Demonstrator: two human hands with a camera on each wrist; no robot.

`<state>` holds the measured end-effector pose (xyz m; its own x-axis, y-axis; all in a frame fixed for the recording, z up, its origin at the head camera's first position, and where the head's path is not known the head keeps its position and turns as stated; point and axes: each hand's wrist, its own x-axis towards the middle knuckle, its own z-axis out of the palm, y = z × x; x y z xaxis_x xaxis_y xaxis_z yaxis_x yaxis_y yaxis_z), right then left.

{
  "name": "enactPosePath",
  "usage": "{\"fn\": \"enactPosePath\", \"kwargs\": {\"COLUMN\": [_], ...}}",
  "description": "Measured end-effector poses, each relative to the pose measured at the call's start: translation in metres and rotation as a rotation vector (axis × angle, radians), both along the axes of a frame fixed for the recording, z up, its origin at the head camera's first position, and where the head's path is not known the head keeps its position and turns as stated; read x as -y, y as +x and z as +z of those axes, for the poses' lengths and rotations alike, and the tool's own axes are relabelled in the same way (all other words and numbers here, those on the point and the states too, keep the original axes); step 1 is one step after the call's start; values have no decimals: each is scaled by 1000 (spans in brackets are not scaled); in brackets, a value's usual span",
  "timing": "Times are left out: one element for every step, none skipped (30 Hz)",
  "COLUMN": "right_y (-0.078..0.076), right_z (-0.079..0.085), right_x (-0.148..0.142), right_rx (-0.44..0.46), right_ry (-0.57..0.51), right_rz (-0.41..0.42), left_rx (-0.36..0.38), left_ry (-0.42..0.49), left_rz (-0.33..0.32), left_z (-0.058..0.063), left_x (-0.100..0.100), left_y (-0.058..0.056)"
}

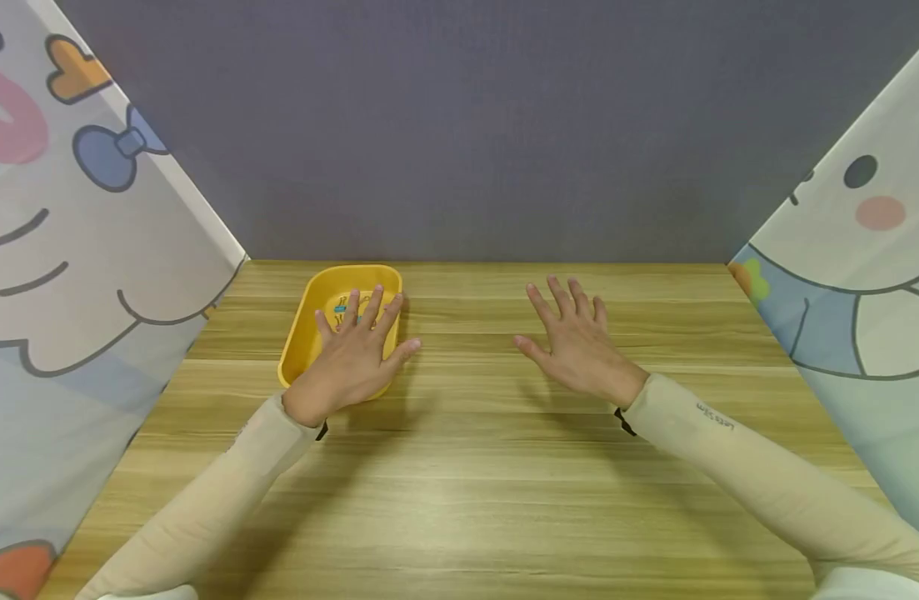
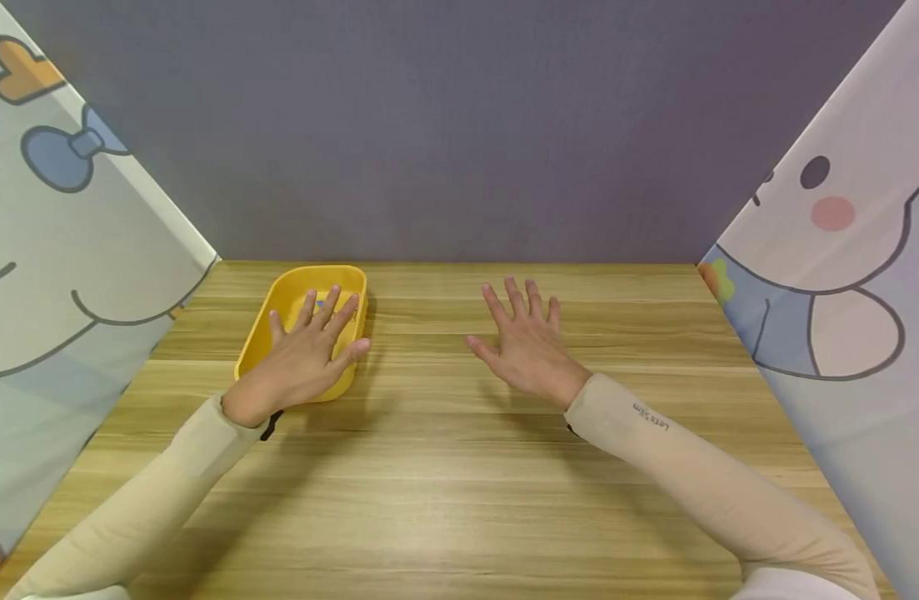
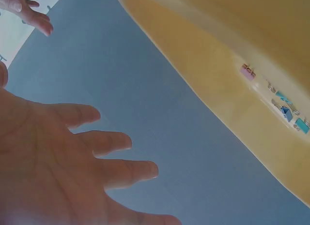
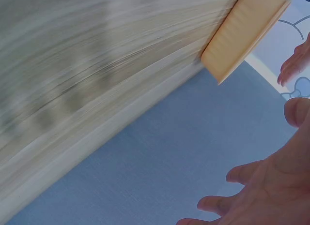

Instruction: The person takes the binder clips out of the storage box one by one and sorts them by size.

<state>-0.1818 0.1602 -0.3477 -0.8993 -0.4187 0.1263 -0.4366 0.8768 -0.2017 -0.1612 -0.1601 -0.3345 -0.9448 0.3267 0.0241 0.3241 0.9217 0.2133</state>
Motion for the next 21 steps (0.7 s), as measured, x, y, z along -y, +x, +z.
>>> {"fn": "enactPosePath", "kwargs": {"right_y": [0, -1, -1, -1, -1, -2, -2, -2, -2, -2, -2, -2, -2, -2, -2, -2, -3, -3, -3, -4, -5], "right_z": [0, 0, 0, 0, 0, 0, 0, 0, 0, 1, 1, 1, 2, 2, 2, 2, 2, 2, 2, 2, 2], "right_x": [0, 1, 1, 1, 1, 2, 2, 3, 3, 4, 5, 6, 7, 8, 9, 10, 11, 12, 13, 13, 14], "right_rx": [0, 0, 1, 4, 5, 7, 10, 16, 21, 28, 33, 41, 49, 54, 57, 58, 57, 55, 50, 46, 43], "right_ry": [0, -1, -2, -4, -4, -4, -5, -5, -5, -4, -5, -5, -6, -6, -7, -7, -8, -6, -7, -5, -3], "right_rz": [2, 4, 5, 8, 9, 8, 8, 9, 9, 10, 8, 9, 11, 14, 15, 15, 16, 20, 22, 27, 28], "left_rx": [0, -1, -5, -6, -6, -6, -6, -3, 1, 7, 13, 17, 23, 26, 30, 33, 37, 39, 43, 45, 46], "left_ry": [-3, -6, -14, -18, -16, -20, -23, -24, -24, -22, -19, -21, -18, -15, -6, -3, 3, 7, 9, 13, 13], "left_rz": [0, 1, 0, -1, -3, -1, -3, -2, -2, -1, 1, 3, 4, 7, 8, 10, 11, 10, 8, 5, 0], "left_z": [0, 0, 0, 0, 0, 0, 0, 1, 1, 1, 1, 1, 1, 1, 1, 1, 1, 1, 2, 2, 2], "left_x": [1, 1, 2, 3, 4, 4, 5, 5, 6, 7, 7, 8, 9, 10, 11, 12, 14, 15, 17, 18, 20], "left_y": [0, 0, 0, 0, 0, 0, 0, 0, 0, 0, 0, 0, 0, 0, 0, 0, 0, 0, 0, 0, 0]}}
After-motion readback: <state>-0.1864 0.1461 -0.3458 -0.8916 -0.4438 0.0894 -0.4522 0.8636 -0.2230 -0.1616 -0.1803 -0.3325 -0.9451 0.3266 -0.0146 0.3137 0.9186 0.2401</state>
